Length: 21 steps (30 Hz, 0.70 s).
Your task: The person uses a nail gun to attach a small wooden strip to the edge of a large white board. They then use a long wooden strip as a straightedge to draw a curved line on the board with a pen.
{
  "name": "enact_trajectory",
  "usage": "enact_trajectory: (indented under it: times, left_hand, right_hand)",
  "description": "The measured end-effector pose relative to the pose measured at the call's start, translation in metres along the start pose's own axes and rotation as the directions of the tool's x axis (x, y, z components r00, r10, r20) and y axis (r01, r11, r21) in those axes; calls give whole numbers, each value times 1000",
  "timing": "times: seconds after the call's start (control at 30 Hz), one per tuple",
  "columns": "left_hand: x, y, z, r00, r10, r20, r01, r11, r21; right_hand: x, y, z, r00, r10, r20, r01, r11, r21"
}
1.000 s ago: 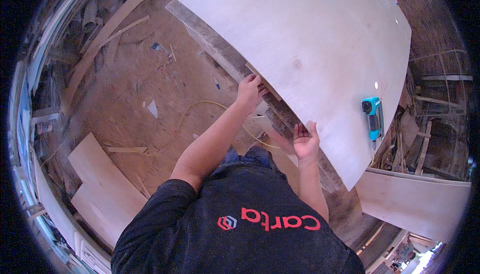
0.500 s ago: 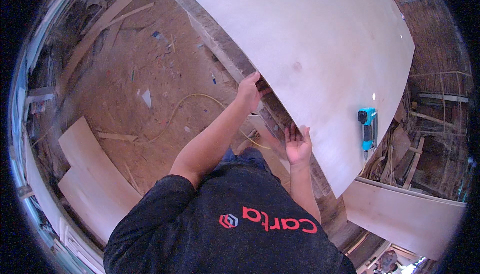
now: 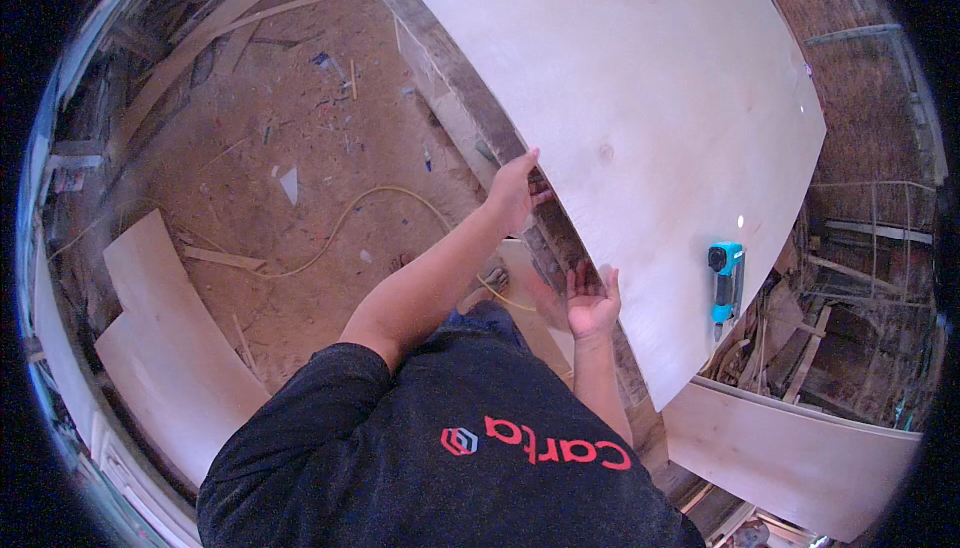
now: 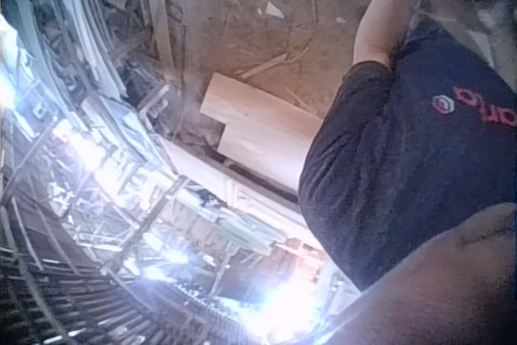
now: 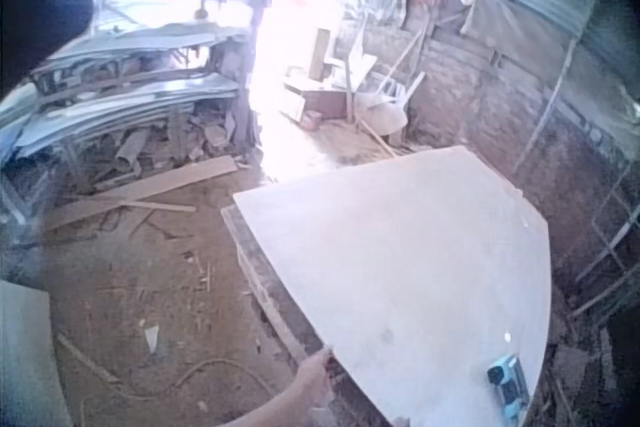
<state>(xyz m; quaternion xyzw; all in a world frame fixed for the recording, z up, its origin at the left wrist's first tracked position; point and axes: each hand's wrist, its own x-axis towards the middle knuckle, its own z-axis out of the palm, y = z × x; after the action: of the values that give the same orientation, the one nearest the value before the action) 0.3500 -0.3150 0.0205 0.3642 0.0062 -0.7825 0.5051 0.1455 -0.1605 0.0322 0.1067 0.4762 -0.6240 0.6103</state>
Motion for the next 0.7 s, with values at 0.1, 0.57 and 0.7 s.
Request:
enact_trajectory:
  times: [0.1,0.57,0.7]
  left_hand:
    - [4,-4,5,996,81,-44,-68,966,251]
    - [2,4,17,988,93,-125,-49,947,318]
    - [-1,6,16,997,67,-38,-56,966,251]
  right_hand:
    - [3,0,3,1000,-5,-18,5,999,44]
    - [-7,-2,7,994,-83,-67,101,931,352]
    - [-2,-1,1,994,-113,-6,109,939,325]
